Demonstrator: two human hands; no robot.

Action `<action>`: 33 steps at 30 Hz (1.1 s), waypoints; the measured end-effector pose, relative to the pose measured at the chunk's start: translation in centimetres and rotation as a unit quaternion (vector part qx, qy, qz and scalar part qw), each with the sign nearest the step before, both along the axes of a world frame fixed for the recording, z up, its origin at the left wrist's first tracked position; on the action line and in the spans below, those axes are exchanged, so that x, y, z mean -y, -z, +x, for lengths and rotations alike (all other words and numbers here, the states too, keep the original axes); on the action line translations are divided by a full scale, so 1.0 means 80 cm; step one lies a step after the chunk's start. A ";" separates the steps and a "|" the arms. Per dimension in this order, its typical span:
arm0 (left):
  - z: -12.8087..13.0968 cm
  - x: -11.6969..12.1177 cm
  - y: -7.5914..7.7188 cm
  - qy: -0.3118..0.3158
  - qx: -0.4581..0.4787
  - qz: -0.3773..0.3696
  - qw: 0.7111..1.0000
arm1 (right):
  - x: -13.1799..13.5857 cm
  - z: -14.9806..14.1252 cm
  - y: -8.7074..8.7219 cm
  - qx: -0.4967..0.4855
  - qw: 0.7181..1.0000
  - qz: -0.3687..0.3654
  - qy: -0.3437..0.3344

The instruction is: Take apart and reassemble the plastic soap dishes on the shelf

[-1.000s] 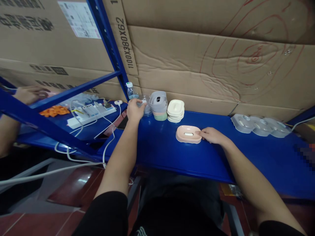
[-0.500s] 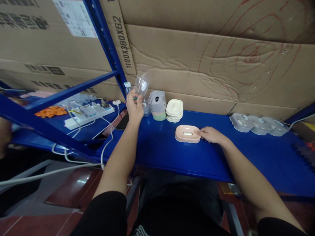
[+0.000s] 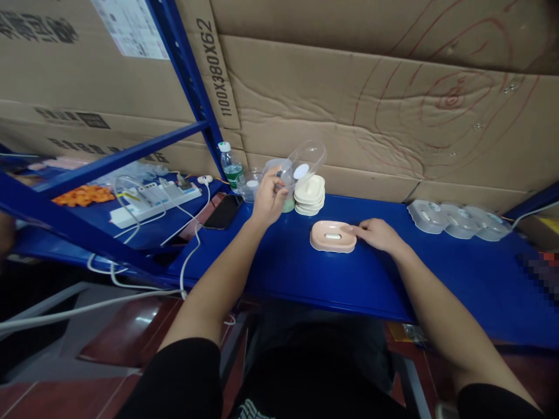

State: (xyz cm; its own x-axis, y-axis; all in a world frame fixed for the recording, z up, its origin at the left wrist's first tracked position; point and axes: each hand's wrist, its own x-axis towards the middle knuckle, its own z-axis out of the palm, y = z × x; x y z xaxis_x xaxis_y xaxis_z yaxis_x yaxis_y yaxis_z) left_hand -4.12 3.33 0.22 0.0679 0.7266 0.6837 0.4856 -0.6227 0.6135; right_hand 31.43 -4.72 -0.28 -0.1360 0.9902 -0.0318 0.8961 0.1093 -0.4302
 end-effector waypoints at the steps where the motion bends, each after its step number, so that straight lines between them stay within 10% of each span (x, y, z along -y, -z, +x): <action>1: 0.007 0.003 0.001 0.030 0.010 -0.007 0.999 | 0.002 0.001 -0.003 -0.015 0.998 0.051 0.020; 8: 0.054 0.040 0.002 0.291 0.026 -0.103 0.951 | 0.019 -0.004 -0.020 -0.180 0.942 0.281 0.023; 14: 0.073 0.048 0.011 0.328 0.043 -0.204 0.921 | 0.022 -0.018 -0.016 -0.187 0.924 0.332 -0.029; 24: 0.073 0.037 0.023 0.250 -0.064 -0.203 0.945 | 0.013 -0.020 -0.012 -0.166 0.984 0.064 0.001; 33: 0.071 0.042 0.019 0.209 -0.211 -0.228 0.927 | 0.009 -0.020 -0.012 -0.148 0.984 -0.098 -0.004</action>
